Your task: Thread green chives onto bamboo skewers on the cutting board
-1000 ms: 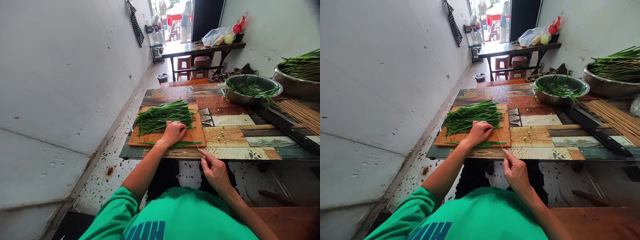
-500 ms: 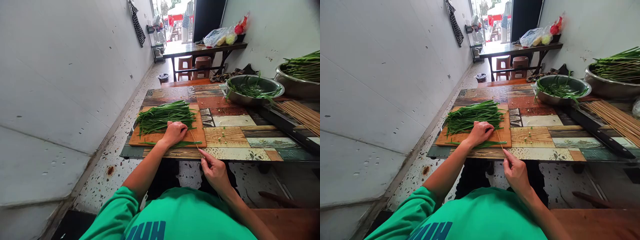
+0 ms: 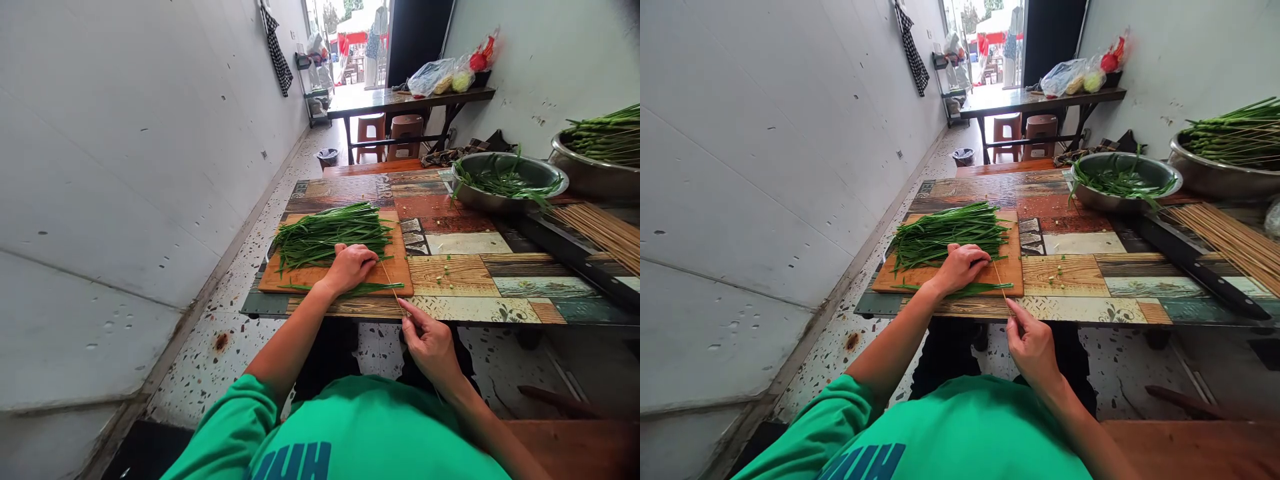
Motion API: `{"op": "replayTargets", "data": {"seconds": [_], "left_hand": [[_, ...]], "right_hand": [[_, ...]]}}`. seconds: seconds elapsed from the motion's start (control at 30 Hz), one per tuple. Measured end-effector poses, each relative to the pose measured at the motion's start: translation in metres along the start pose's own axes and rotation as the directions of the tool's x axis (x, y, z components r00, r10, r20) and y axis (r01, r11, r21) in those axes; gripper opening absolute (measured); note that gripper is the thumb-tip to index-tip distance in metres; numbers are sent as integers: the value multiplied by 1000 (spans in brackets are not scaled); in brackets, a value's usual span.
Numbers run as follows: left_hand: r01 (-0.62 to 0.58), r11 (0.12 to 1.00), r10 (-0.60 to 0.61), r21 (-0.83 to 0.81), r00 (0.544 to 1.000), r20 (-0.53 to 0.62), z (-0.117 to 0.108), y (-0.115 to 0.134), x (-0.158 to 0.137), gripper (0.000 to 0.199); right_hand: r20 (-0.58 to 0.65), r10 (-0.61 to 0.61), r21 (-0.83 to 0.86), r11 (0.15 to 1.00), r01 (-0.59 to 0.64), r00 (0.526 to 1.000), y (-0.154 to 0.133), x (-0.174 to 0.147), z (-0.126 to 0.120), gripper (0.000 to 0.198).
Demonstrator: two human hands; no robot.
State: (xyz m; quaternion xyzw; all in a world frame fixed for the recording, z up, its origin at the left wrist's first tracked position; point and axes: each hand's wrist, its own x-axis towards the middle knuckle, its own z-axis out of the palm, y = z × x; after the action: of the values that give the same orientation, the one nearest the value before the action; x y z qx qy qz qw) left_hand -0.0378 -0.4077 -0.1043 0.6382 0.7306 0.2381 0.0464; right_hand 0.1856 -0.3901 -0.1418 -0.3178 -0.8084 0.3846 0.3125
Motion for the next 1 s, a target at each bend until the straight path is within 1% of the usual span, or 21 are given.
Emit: {"op": "replayTargets", "data": {"seconds": [0.07, 0.2, 0.27, 0.4, 0.5, 0.6, 0.8, 0.9, 1.0], "left_hand": [[-31, 999, 31, -11, 999, 17, -3, 6, -3, 22], [-123, 992, 125, -25, 987, 103, -8, 17, -9, 23], [-95, 995, 91, 29, 991, 102, -9, 18, -8, 24], [49, 980, -60, 192, 997, 50, -4, 13, 4, 23], [72, 965, -88, 251, 995, 53, 2, 11, 14, 20], [79, 964, -92, 253, 995, 38, 5, 14, 18, 18], [87, 970, -98, 225, 994, 42, 5, 21, 18, 19], [110, 978, -120, 180, 992, 50, 5, 20, 18, 19], [107, 984, -115, 142, 992, 53, 7, 16, 18, 18]], "right_hand": [[-11, 2, 6, 1000, -2, 1000, -1, 2, 1, 38], [-37, 20, 32, 999, -19, 999, -3, 6, 3, 38], [-31, 37, 37, 999, -36, 999, -2, 7, 4, 39], [-18, 62, 39, 997, -61, 998, 0, 2, 1, 39], [-17, 84, 42, 996, -83, 996, 2, -1, -2, 40], [-17, 92, 39, 995, -91, 996, 4, -2, -3, 39], [-4, 97, 44, 994, -97, 995, 5, -2, -4, 42], [10, 101, 39, 994, -101, 995, 5, -3, -5, 43], [8, 90, 32, 995, -91, 996, 4, -2, -6, 43]]}}
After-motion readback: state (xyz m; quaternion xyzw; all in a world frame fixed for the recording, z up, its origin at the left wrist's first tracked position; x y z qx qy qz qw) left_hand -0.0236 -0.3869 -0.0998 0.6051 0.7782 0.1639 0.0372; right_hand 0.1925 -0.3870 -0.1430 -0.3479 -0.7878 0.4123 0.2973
